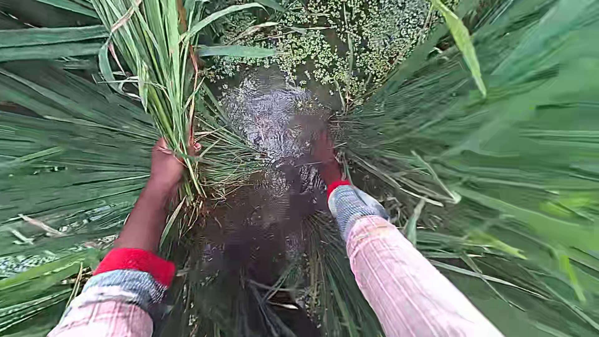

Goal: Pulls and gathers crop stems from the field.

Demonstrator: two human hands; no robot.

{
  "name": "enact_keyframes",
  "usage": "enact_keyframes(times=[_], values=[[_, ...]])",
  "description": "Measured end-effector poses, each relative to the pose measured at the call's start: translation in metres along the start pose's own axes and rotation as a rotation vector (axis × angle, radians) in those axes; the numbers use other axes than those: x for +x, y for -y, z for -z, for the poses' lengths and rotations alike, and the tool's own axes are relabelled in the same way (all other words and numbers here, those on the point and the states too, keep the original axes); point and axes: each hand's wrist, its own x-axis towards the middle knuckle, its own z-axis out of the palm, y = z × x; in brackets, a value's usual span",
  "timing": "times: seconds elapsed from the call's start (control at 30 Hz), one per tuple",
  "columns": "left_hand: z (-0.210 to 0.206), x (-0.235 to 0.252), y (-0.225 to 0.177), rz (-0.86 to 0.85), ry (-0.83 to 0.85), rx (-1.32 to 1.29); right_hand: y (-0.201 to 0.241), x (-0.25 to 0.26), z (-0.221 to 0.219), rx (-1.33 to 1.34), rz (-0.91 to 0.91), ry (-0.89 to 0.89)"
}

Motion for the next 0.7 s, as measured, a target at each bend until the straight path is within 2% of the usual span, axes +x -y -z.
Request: enact_keyframes(times=[0.07,0.13,0.17,0.2,0.23,0.3,0.33,0.4,0.43,0.47,0.5,0.53,0.57,0.63,0.7], values=[[0.0,-0.002,-0.002,0.024,-0.001,0.003,-0.004,-0.015,-0.023,0.012,-0.029,-0.007],[0.001,0.001,-0.001,0.013,0.007,-0.009,0.012,-0.035,-0.022,0.212,-0.18,0.012],[0.001,0.002,0.0,0.008,0.02,-0.017,0.024,-0.042,-0.008,0.262,-0.29,0.131],[0.001,0.002,0.0,0.008,0.024,-0.017,0.032,-0.045,0.004,0.223,-0.339,0.257],[0.0,0.001,-0.002,0.008,0.017,-0.011,0.034,-0.041,0.008,0.177,-0.341,0.298],[-0.002,-0.001,-0.006,0.012,-0.001,0.007,0.025,-0.03,0.005,0.063,-0.227,0.33],[-0.004,-0.001,-0.007,0.014,-0.007,0.01,0.013,-0.024,0.003,-0.033,-0.115,0.303],[-0.005,0.0,-0.006,0.01,-0.006,0.012,-0.01,-0.013,0.001,-0.225,0.13,0.146],[-0.005,0.0,-0.005,0.006,-0.011,0.012,-0.015,-0.012,0.005,-0.218,0.159,0.058],[-0.006,0.0,-0.005,0.002,-0.021,0.01,-0.007,-0.017,0.024,-0.203,0.093,0.052],[-0.007,-0.001,-0.006,0.003,-0.025,0.015,0.019,-0.026,0.065,-0.224,-0.085,0.283],[-0.008,-0.004,-0.009,0.009,-0.034,0.026,0.035,-0.035,0.089,-0.121,-0.198,0.326],[-0.009,-0.006,-0.014,0.014,-0.047,0.043,0.042,-0.042,0.099,0.002,-0.256,0.274],[-0.01,-0.008,-0.016,0.025,-0.074,0.078,0.039,-0.043,0.102,0.037,-0.249,0.273],[-0.01,-0.006,-0.014,0.013,-0.063,0.119,0.017,-0.026,0.087,0.053,-0.24,0.313]])
